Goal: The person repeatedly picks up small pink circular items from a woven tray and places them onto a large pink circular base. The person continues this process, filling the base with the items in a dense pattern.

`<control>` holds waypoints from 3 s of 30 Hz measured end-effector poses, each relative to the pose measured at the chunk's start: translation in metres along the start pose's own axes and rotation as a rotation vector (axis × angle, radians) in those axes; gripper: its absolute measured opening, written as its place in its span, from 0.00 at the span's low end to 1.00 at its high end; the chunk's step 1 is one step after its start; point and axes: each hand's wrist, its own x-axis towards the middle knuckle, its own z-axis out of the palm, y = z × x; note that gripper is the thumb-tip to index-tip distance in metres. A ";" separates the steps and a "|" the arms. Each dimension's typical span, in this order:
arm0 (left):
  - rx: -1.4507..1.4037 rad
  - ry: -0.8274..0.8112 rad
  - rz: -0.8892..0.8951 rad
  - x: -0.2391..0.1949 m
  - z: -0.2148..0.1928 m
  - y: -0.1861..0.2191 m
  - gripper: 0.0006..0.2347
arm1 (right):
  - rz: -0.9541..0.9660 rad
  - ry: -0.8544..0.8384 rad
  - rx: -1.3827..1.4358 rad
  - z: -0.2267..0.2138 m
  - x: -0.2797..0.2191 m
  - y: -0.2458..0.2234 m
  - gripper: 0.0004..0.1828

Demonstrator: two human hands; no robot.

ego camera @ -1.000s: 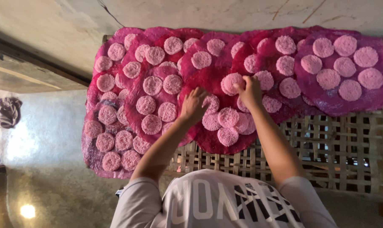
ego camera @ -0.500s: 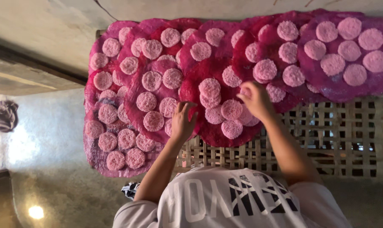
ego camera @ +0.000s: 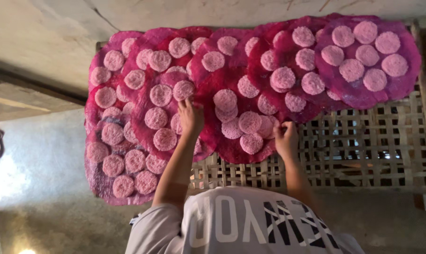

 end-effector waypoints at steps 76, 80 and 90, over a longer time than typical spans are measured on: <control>-0.346 0.109 -0.467 -0.091 -0.330 -0.321 0.08 | -0.216 -0.591 0.203 0.194 -0.103 -0.361 0.20; -0.590 0.039 -0.346 -0.063 -0.360 -0.260 0.06 | -0.446 -0.399 0.331 0.128 -0.100 -0.383 0.25; -0.834 -0.318 -0.083 -0.039 -0.283 -0.006 0.07 | 0.000 -0.257 0.576 -0.100 -0.074 -0.195 0.30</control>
